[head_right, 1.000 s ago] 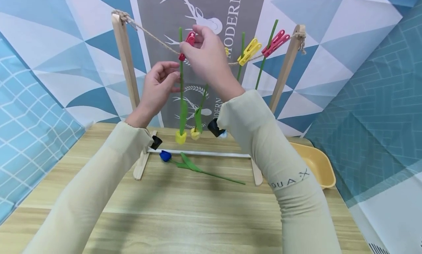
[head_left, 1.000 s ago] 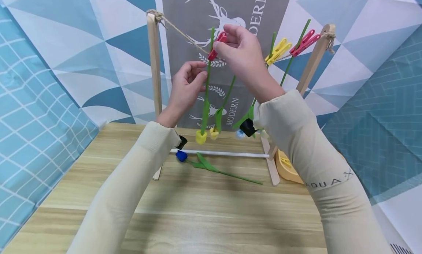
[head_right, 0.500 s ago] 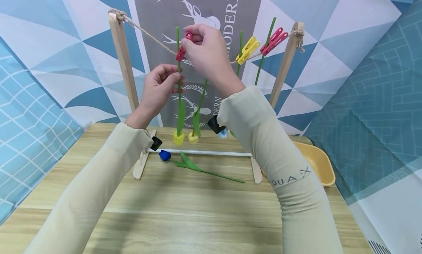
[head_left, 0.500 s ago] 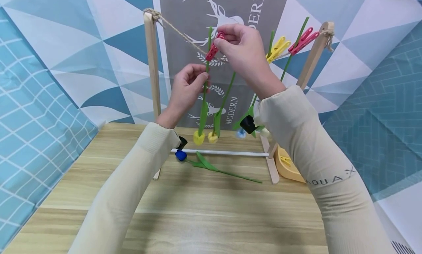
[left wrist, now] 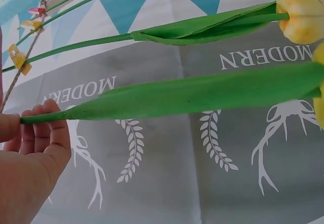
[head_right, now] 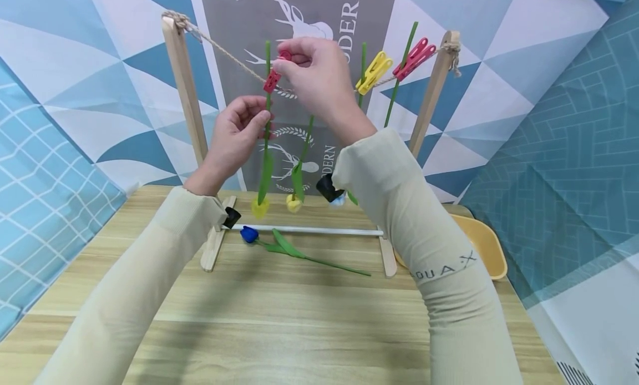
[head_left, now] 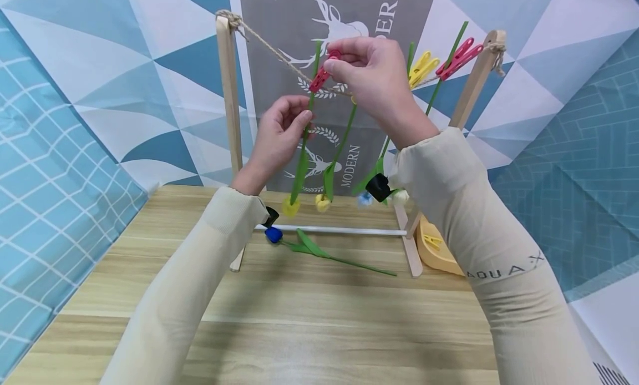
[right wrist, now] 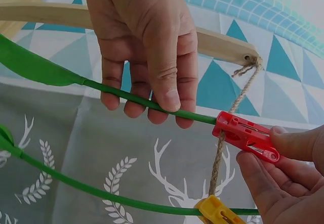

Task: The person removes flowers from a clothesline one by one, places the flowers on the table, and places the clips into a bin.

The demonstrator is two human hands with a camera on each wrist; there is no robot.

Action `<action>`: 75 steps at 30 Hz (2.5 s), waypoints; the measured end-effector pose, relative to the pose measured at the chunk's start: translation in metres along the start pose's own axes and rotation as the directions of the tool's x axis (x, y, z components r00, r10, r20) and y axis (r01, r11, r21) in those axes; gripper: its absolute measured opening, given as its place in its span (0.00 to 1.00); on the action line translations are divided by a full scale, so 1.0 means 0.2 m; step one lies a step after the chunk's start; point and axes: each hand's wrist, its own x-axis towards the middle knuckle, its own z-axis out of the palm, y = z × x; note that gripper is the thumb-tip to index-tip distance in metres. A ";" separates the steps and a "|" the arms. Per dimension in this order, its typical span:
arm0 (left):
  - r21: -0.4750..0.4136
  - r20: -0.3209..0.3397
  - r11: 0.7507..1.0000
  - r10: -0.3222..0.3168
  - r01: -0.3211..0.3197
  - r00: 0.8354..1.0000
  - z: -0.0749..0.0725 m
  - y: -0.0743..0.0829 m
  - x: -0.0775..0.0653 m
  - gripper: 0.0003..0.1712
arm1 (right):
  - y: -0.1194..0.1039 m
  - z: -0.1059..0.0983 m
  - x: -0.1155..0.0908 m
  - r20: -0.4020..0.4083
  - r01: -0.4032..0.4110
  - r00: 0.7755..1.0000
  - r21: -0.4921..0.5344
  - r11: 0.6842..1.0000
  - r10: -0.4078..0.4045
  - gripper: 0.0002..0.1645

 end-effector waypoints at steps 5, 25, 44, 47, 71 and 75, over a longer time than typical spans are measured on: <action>0.041 -0.001 0.999 -0.020 0.020 1.000 -0.01 0.01 0.00 0.13 | 0.00 -0.01 -0.01 -0.018 -0.009 1.000 0.062 0.998 0.010 0.15; 0.339 -0.023 0.941 -0.007 0.014 1.000 -0.13 -0.04 -0.12 0.12 | -0.02 -0.08 -0.06 -0.059 0.073 0.997 0.379 0.923 -0.054 0.15; 0.574 0.364 0.747 0.134 -0.335 0.922 0.01 -0.08 -0.28 0.10 | 0.37 -0.48 -0.31 -0.067 -0.055 0.991 0.584 0.810 0.116 0.24; 0.611 0.435 0.684 0.130 -0.398 0.891 0.04 -0.11 -0.31 0.09 | 0.45 -0.51 -0.33 -0.039 -0.127 0.981 0.598 0.792 0.187 0.22; 0.710 0.660 0.330 -0.004 -0.622 0.752 0.23 -0.25 -0.60 0.12 | 0.99 -0.57 -0.51 -0.023 -0.245 0.947 0.595 0.766 0.321 0.15; 0.704 0.673 0.345 -0.046 -0.621 0.738 0.25 -0.29 -0.65 0.13 | 1.06 -0.59 -0.55 -0.023 -0.289 0.930 0.568 0.770 0.366 0.15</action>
